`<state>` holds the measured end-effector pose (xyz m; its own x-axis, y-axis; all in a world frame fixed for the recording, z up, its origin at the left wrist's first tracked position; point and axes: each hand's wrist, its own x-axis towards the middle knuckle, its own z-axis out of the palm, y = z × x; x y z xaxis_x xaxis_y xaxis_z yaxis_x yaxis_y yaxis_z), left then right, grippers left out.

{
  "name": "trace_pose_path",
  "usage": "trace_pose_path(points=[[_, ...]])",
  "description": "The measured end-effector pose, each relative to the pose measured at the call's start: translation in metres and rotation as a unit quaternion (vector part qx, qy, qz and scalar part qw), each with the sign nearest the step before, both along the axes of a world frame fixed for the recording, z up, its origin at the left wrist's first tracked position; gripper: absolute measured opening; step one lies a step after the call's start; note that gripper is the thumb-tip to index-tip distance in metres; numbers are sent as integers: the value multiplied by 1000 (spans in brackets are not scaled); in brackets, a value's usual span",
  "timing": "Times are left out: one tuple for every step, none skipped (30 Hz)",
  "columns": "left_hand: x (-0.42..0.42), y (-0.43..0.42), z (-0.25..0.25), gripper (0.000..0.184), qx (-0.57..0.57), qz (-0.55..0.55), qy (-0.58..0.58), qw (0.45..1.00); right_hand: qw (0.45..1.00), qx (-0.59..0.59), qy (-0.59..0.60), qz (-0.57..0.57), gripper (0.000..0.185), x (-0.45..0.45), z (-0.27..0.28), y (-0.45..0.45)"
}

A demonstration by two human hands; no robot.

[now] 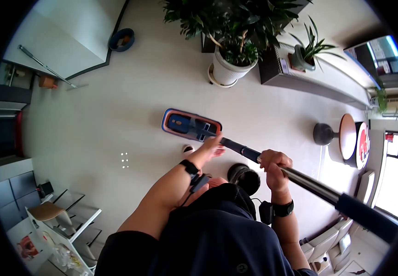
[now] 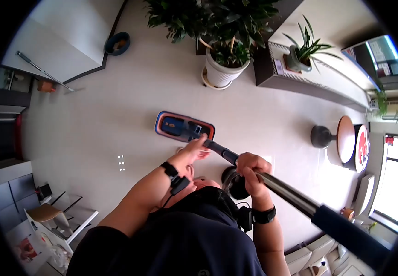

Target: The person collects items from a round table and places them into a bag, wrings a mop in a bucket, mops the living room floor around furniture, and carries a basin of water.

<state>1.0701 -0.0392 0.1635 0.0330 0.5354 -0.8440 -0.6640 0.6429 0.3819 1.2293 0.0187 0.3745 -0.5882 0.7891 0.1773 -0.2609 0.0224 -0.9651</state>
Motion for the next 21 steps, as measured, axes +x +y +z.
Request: trace_pose_path(points=[[13, 3, 11, 46, -14, -34, -16, 999, 1000, -11, 11, 5, 23, 12, -2, -11], [23, 2, 12, 38, 4, -71, -37, 997, 1000, -19, 21, 9, 20, 21, -4, -20], [31, -1, 13, 33, 12, -74, -41, 996, 1000, -16, 21, -6, 19, 28, -5, -30], [41, -6, 15, 29, 20, -79, -45, 996, 1000, -1, 18, -4, 17, 36, -6, -38], [49, -10, 17, 22, 0, -39, -26, 999, 1000, 15, 9, 1, 16, 45, -8, -46], [55, -17, 13, 18, -9, -19, -28, 999, 1000, 30, -1, 6, 15, 54, -11, -55], [61, -24, 6, 17, -21, -3, -39, 999, 999, 52, 6, -1, 14, 61, -18, -65], [67, -32, 1, 16, -34, 13, -48, 998, 998, 58, 1, -4, 13, 68, -20, -76], [71, -39, -2, 18, -21, 20, -49, 998, 998, 67, -6, -13, 12, 74, -25, -84], [74, -43, -7, 16, -38, 16, -34, 999, 997, 78, -11, -20, 10, 79, -31, -93], [79, -48, -8, 16, -48, 9, -11, 999, 995, 81, -41, -30, 23, 85, -39, -106], [84, -52, -8, 16, -56, 4, 12, 998, 993, 105, -49, -35, 22, 90, -46, -114], [89, -56, -9, 16, -54, -1, 17, 998, 992, 106, -54, -39, 21, 96, -54, -123], [94, -62, -14, 16, -63, 16, 23, 998, 992, 106, -60, -41, 21, 100, -62, -131], [98, -67, -18, 16, -72, 35, 30, 996, 993, 86, -69, -36, 22, 105, -67, -139], [100, -69, -25, 16, -72, 34, 34, 996, 994, 85, -65, -37, 22, 108, -72, -144], [102, -70, -31, 16, -71, 33, 40, 996, 994, 63, -83, -42, 21, 109, -75, -150], [104, -71, -38, 17, -69, 32, 45, 996, 993, 39, -102, -47, 20, 112, -78, -155], [104, -71, -45, 15, -76, 27, 45, 996, 990, 28, -118, -66, 8, 115, -78, -160], [106, -71, -46, 15, -76, 25, 45, 996, 983, -90, -91, -132, 7, 113, -71, -172], [109, -70, -46, 15, -78, 30, 32, 996, 970, -132, -68, -192, 4, 113, -61, -178]])
